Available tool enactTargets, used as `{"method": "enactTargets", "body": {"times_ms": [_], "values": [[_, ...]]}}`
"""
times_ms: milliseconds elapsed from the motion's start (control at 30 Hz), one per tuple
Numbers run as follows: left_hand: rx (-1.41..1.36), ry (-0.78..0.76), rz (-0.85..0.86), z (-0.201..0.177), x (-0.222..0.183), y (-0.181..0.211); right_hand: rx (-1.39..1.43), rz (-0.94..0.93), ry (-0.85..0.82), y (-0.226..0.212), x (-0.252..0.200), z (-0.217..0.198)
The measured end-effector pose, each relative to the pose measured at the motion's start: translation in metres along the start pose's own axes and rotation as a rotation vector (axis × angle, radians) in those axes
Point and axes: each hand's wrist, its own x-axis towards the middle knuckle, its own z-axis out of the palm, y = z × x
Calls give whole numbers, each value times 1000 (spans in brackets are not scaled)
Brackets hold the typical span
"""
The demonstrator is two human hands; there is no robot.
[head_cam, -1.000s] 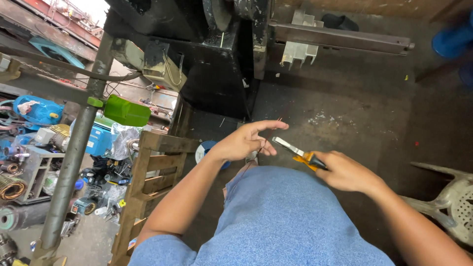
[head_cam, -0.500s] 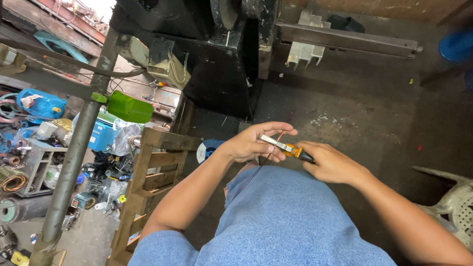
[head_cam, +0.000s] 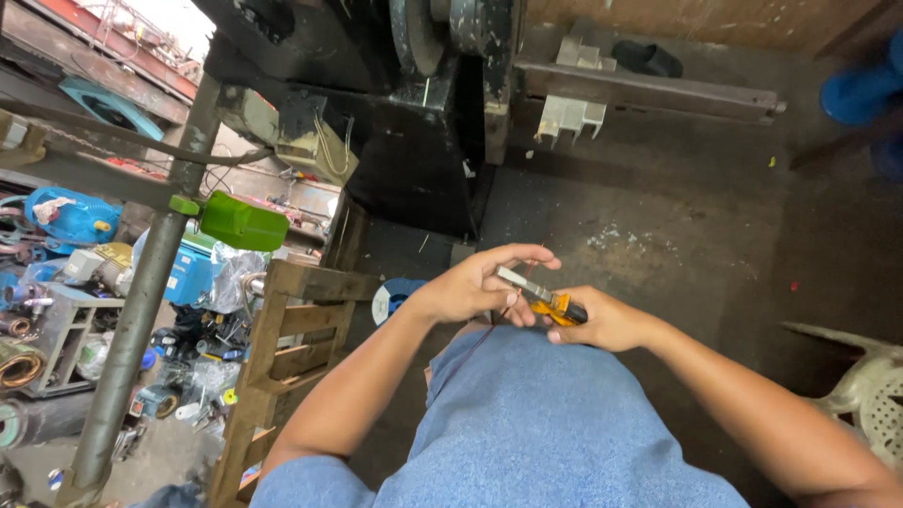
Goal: Removing wound copper coils from a winding machine and using pliers to trim and strip the wire leads.
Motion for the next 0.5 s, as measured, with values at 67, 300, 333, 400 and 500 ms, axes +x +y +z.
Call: {"method": "enactTargets", "body": {"times_ms": [67,300,333,400,500], "values": [[-3,2,7,3,-1,7,-19,19,-2,-6,1,-1],[21,57,55,-3,-10,13,-321,12,146,-12,12,3],[22,63,59,-3,-11,13,-323,9,139,-21,12,3],[-81,21,74,-3,-13,11,-133,6,26,-35,10,4],[-87,11,94,-12,-14,14,-72,-27,-14,-42,17,-2]]}}
